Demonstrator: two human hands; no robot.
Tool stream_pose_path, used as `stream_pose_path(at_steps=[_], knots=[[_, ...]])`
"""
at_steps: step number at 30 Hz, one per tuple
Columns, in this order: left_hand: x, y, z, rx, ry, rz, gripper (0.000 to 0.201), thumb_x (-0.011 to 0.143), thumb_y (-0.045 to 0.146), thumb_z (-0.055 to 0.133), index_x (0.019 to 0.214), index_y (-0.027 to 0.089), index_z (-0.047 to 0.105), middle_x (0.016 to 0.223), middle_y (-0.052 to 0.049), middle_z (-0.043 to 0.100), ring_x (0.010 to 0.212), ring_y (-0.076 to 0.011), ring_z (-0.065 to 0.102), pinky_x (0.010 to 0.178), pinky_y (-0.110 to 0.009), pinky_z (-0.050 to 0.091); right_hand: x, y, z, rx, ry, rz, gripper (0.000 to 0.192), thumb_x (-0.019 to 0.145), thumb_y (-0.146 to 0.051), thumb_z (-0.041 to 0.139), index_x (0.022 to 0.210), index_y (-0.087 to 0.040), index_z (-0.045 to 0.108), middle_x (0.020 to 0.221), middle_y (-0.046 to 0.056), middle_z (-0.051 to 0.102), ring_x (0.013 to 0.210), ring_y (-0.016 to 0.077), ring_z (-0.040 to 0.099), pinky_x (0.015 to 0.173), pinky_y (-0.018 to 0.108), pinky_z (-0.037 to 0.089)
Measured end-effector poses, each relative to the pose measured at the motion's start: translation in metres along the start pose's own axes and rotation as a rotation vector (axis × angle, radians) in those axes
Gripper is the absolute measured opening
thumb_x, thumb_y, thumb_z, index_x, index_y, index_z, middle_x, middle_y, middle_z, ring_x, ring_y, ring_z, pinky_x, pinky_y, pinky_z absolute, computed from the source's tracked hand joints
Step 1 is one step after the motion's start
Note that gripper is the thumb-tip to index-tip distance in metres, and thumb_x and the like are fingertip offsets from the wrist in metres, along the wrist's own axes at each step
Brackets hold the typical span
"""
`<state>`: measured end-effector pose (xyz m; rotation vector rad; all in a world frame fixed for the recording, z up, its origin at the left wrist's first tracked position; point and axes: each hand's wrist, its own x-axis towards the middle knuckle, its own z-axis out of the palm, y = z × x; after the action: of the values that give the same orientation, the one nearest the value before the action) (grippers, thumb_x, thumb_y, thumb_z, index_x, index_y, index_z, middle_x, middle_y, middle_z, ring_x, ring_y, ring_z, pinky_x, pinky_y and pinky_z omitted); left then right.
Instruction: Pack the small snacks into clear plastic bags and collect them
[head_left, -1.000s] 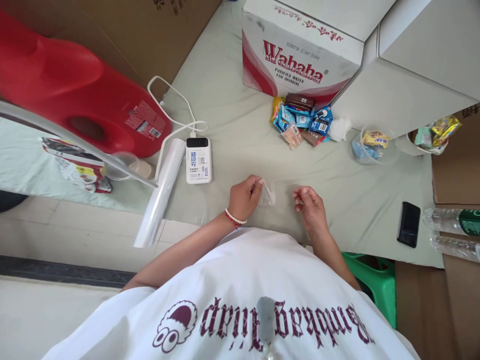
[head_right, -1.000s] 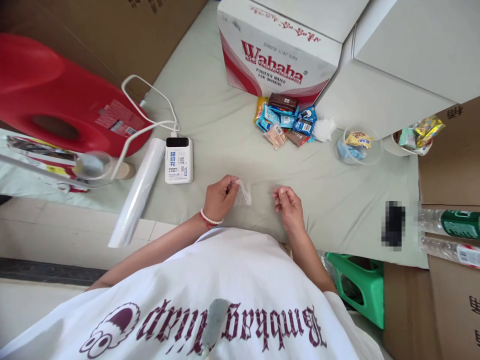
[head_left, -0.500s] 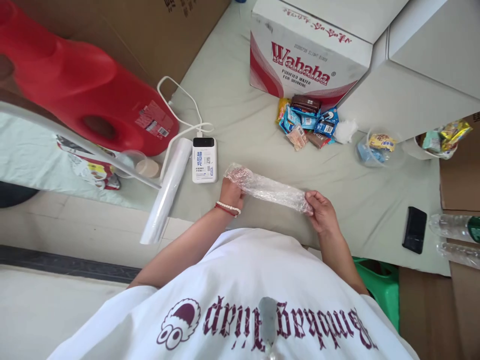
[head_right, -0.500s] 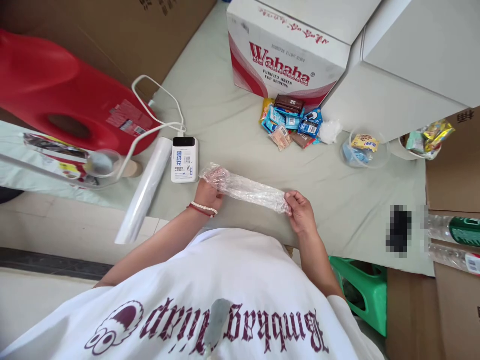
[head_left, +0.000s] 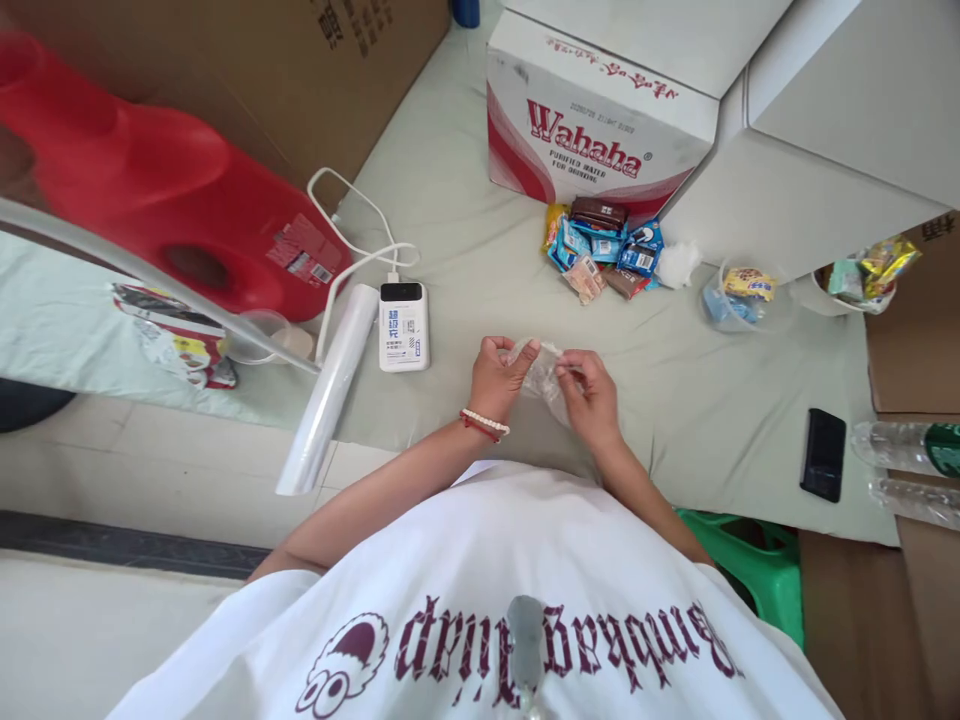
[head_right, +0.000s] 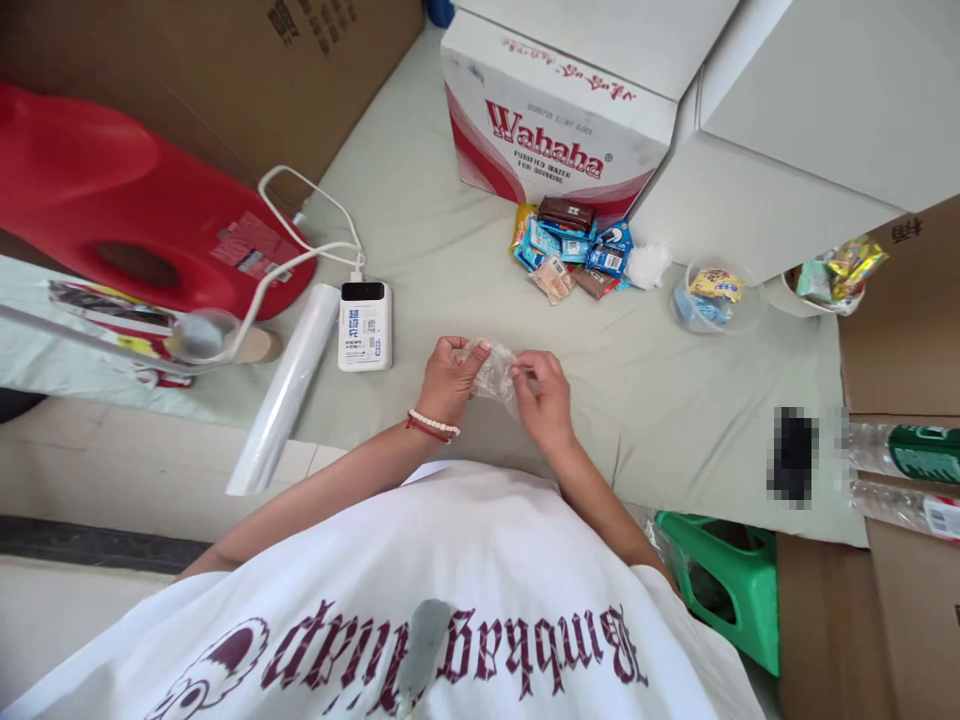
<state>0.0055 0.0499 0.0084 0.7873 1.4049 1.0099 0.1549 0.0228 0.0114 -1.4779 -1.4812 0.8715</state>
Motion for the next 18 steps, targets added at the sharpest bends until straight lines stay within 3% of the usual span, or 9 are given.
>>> stream_pose_path(at_steps=[2, 4, 7, 10, 12, 15, 18], knots=[[-0.001, 0.006, -0.010, -0.068, -0.117, -0.104, 0.054, 0.072, 0.049, 0.085, 0.097, 0.025, 0.043, 0.066, 0.011, 0.046, 0.047, -0.0054, 0.033, 0.047, -0.021, 0.023, 0.004, 0.005, -0.009, 0.191, 0.006, 0.154, 0.024, 0.092, -0.048, 0.065, 0.095, -0.024, 0.063, 0.096, 0.004, 0.067, 0.090, 0.0188, 0.062, 0.082, 0.033, 0.054], [0.001, 0.011, -0.020, -0.069, -0.316, -0.194, 0.056, 0.061, 0.035, 0.089, 0.097, 0.024, 0.047, 0.070, 0.010, 0.049, 0.049, -0.0051, 0.035, 0.047, -0.020, 0.021, 0.005, 0.007, -0.021, 0.354, -0.025, 0.326, 0.030, 0.085, -0.051, 0.072, 0.091, -0.024, 0.060, 0.086, 0.000, 0.066, 0.078, 0.0159, 0.062, 0.073, 0.030, 0.054], [0.014, 0.019, -0.029, 0.062, -0.475, -0.120, 0.049, 0.054, 0.021, 0.084, 0.095, 0.021, 0.056, 0.069, 0.009, 0.049, 0.057, -0.0068, 0.042, 0.054, -0.020, 0.030, 0.004, 0.005, -0.034, 0.438, -0.042, 0.529, 0.037, 0.078, -0.053, 0.076, 0.091, -0.025, 0.056, 0.076, -0.003, 0.064, 0.065, 0.0144, 0.060, 0.055, 0.025, 0.048], [0.030, 0.025, -0.033, 0.205, -0.409, 0.057, 0.041, 0.053, 0.018, 0.080, 0.091, 0.018, 0.065, 0.071, 0.008, 0.050, 0.061, -0.0073, 0.044, 0.062, -0.023, 0.037, 0.002, 0.003, -0.037, 0.461, 0.008, 0.603, 0.040, 0.072, -0.050, 0.081, 0.091, -0.025, 0.056, 0.070, -0.005, 0.061, 0.058, 0.0126, 0.057, 0.045, 0.022, 0.041], [0.036, 0.026, -0.035, 0.243, -0.356, 0.073, 0.039, 0.056, 0.024, 0.082, 0.091, 0.017, 0.068, 0.077, 0.005, 0.056, 0.062, -0.0079, 0.047, 0.063, -0.024, 0.039, 0.000, 0.004, -0.036, 0.515, 0.048, 0.624, 0.041, 0.069, -0.048, 0.082, 0.090, -0.024, 0.057, 0.067, -0.006, 0.059, 0.054, 0.0107, 0.053, 0.042, 0.020, 0.038], [0.030, 0.019, -0.034, 0.208, -0.311, -0.047, 0.040, 0.065, 0.047, 0.082, 0.085, 0.016, 0.068, 0.079, 0.000, 0.062, 0.066, -0.0116, 0.051, 0.061, -0.026, 0.039, -0.004, 0.009, -0.035, 0.586, 0.129, 0.652, 0.041, 0.067, -0.047, 0.083, 0.089, -0.024, 0.057, 0.064, -0.008, 0.054, 0.051, 0.0092, 0.047, 0.040, 0.020, 0.034], [0.011, 0.006, -0.025, 0.088, -0.293, -0.169, 0.054, 0.073, 0.069, 0.072, 0.082, 0.017, 0.066, 0.087, -0.005, 0.066, 0.076, -0.0164, 0.058, 0.061, -0.027, 0.043, -0.007, 0.012, -0.033, 0.619, 0.194, 0.662, 0.041, 0.066, -0.046, 0.082, 0.090, -0.024, 0.057, 0.065, -0.008, 0.053, 0.052, 0.0090, 0.045, 0.041, 0.021, 0.035]])
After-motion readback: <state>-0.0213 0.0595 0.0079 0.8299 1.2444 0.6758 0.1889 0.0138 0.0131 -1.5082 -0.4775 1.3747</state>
